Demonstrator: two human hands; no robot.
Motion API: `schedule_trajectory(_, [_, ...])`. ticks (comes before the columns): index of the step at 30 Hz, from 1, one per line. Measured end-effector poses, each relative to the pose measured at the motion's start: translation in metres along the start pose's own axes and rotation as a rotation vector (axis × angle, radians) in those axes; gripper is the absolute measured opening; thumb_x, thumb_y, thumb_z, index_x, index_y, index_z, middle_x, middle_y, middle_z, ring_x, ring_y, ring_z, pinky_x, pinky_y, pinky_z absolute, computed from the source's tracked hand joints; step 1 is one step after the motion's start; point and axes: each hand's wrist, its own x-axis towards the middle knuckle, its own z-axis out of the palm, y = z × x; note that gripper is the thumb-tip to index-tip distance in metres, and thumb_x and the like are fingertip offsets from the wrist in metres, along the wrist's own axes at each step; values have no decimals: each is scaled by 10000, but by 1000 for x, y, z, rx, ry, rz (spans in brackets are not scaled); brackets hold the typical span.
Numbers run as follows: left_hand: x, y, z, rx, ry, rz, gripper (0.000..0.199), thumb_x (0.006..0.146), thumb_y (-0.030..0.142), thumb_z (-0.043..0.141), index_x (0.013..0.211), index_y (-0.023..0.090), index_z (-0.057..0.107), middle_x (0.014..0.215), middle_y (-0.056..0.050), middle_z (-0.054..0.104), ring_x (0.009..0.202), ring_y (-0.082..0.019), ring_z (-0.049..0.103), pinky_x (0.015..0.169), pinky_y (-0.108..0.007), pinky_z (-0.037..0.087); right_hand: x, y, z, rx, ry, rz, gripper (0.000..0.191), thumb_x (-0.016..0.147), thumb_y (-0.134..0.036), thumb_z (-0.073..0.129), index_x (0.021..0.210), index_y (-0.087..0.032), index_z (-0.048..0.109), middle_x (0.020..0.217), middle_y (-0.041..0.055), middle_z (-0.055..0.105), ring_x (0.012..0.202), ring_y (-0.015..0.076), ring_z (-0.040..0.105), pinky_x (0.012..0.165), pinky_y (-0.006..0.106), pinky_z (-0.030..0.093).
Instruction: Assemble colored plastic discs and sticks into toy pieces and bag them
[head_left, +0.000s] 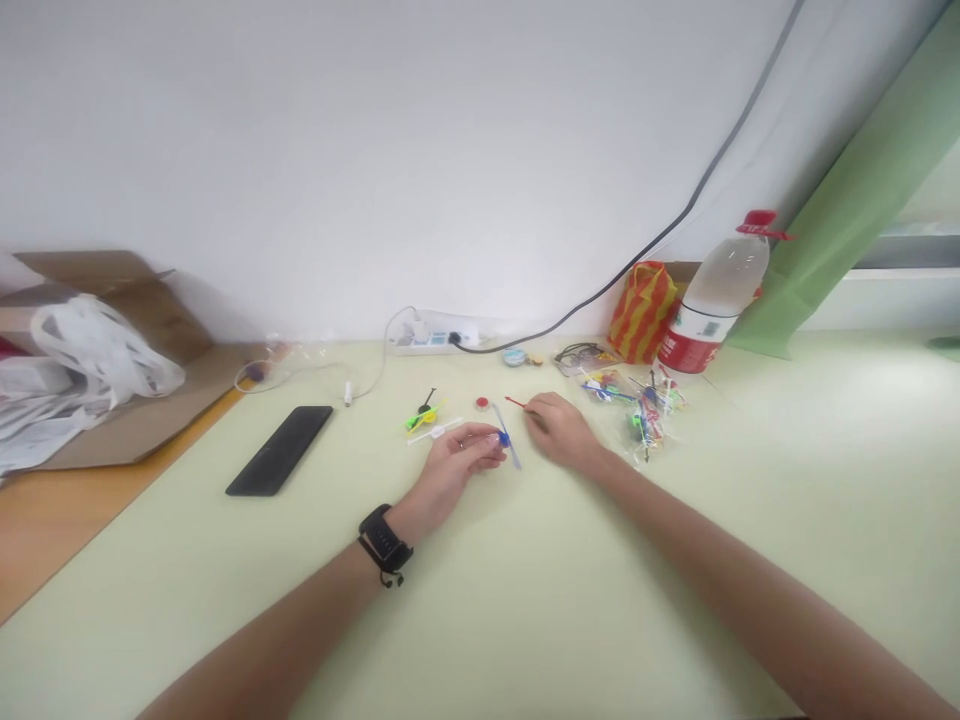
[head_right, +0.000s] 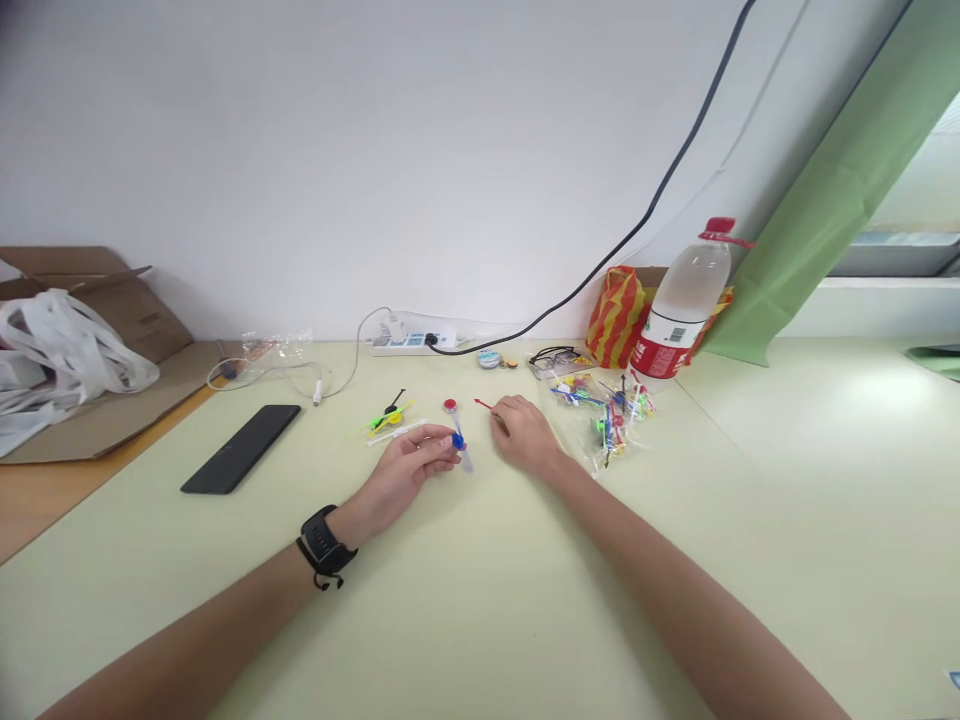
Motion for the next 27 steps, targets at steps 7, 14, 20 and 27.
schedule_trajectory(7, [1, 1, 1, -28, 6, -31, 351, 776, 333, 877, 1034, 150, 727, 998, -92, 758, 868, -182, 705, 835, -315, 530, 30, 17, 13, 21, 83, 81, 167, 943, -129, 560, 961, -191, 714, 996, 106, 682, 987, 257, 592, 843, 364, 441])
schedule_trajectory(14, [-1, 5, 2, -33, -20, -51, 342, 779, 334, 874, 1024, 151, 721, 994, -88, 755, 868, -181, 703, 833, -317, 519, 23, 18, 8, 155, 84, 94, 96, 895, -147, 598, 841, -200, 658, 863, 40, 674, 803, 186, 600, 730, 301, 432])
schedule_trajectory(20, [-3, 7, 4, -3, -31, -51, 322, 780, 322, 867, 1018, 154, 730, 983, -84, 750, 853, -174, 691, 817, -311, 510, 23, 14, 8, 288, 111, 154, 78, 802, -156, 630, 745, -204, 604, 706, -4, 659, 651, 157, 575, 637, 278, 417])
schedule_trajectory(27, [-2, 6, 3, -5, -42, -50, 315, 776, 332, 868, 1001, 156, 736, 962, -83, 739, 835, -170, 672, 798, -305, 508, 31, 5, 21, 502, 116, 157, 132, 846, -203, 597, 933, -177, 693, 864, 48, 753, 746, 166, 682, 661, 264, 522])
